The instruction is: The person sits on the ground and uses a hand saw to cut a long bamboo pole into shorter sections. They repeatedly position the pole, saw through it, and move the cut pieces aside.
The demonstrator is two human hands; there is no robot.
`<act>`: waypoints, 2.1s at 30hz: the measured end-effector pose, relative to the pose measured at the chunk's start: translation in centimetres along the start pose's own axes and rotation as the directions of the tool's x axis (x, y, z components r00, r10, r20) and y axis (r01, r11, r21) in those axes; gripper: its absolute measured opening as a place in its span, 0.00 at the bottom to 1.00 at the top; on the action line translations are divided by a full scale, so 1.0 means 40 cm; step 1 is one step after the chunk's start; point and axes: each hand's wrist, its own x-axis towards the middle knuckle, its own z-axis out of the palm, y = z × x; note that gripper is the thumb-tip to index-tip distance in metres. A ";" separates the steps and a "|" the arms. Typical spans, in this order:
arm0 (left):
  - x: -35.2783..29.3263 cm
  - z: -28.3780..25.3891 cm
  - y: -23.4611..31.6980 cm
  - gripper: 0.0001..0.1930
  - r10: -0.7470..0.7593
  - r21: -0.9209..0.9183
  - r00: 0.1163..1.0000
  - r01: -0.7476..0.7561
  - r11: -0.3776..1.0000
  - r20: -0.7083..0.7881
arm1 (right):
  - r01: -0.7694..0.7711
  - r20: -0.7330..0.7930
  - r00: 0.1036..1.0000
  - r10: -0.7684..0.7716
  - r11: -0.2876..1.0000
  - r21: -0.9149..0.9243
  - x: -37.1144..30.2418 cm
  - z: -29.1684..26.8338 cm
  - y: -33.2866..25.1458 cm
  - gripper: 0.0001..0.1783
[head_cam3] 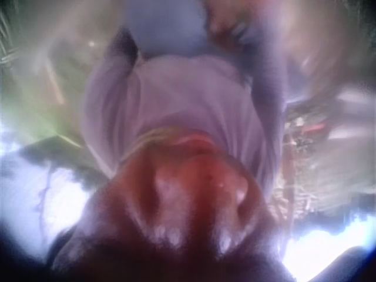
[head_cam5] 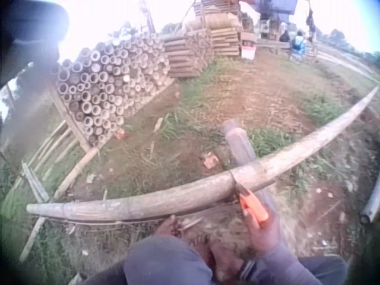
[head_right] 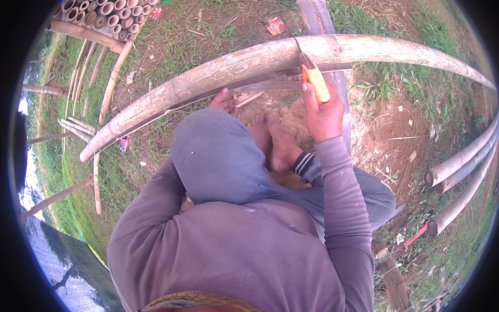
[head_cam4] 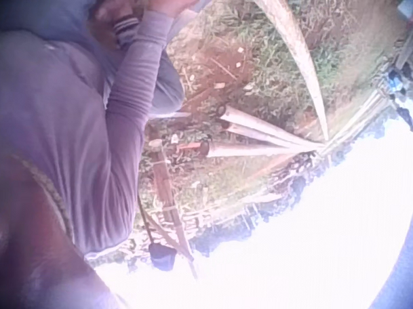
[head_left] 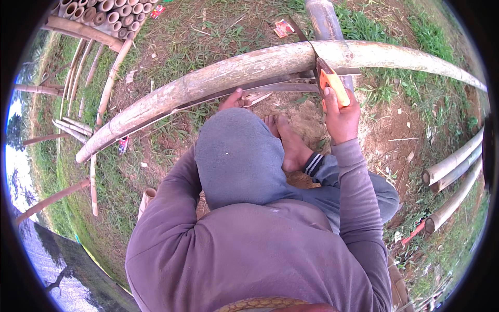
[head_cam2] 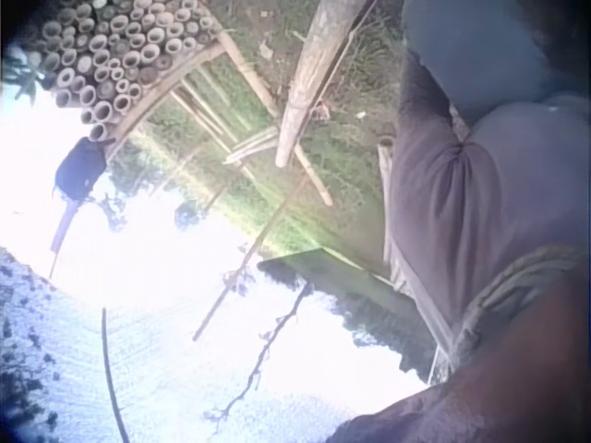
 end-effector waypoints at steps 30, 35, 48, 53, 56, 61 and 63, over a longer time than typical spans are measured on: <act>-0.249 -0.433 0.013 0.32 0.962 0.941 0.019 -0.199 0.272 -0.274 | 0.022 0.066 0.997 -0.038 0.973 0.230 -0.035 -0.014 -0.009 0.22; -0.214 0.065 0.208 0.43 0.748 0.763 0.230 -0.392 -0.514 0.622 | 0.112 0.012 0.993 -0.114 0.987 0.112 -0.054 -0.029 0.109 0.27; -0.124 0.205 0.274 0.50 0.526 0.813 0.662 -0.232 -0.534 0.534 | 0.226 0.085 0.973 -0.215 0.960 -0.163 -0.322 -0.244 -0.088 0.28; -0.154 0.264 0.292 0.53 0.509 0.812 0.687 -0.210 -0.545 0.519 | 0.085 -0.079 0.993 -0.092 0.993 -0.084 0.026 0.006 -0.046 0.25; -0.159 0.251 0.296 0.55 0.508 0.817 0.698 -0.197 -0.542 0.505 | -0.009 -0.033 0.999 0.007 0.998 -0.063 -0.025 -0.019 -0.057 0.27; -0.122 0.198 0.280 0.54 0.523 0.794 0.642 -0.238 -0.560 0.561 | 0.190 0.064 0.981 -0.181 0.965 -0.180 -0.402 -0.267 -0.092 0.31; -0.127 0.214 0.275 0.54 0.519 0.807 0.669 -0.217 -0.549 0.532 | 0.181 0.062 0.983 -0.174 0.973 -0.141 -0.424 -0.275 -0.065 0.31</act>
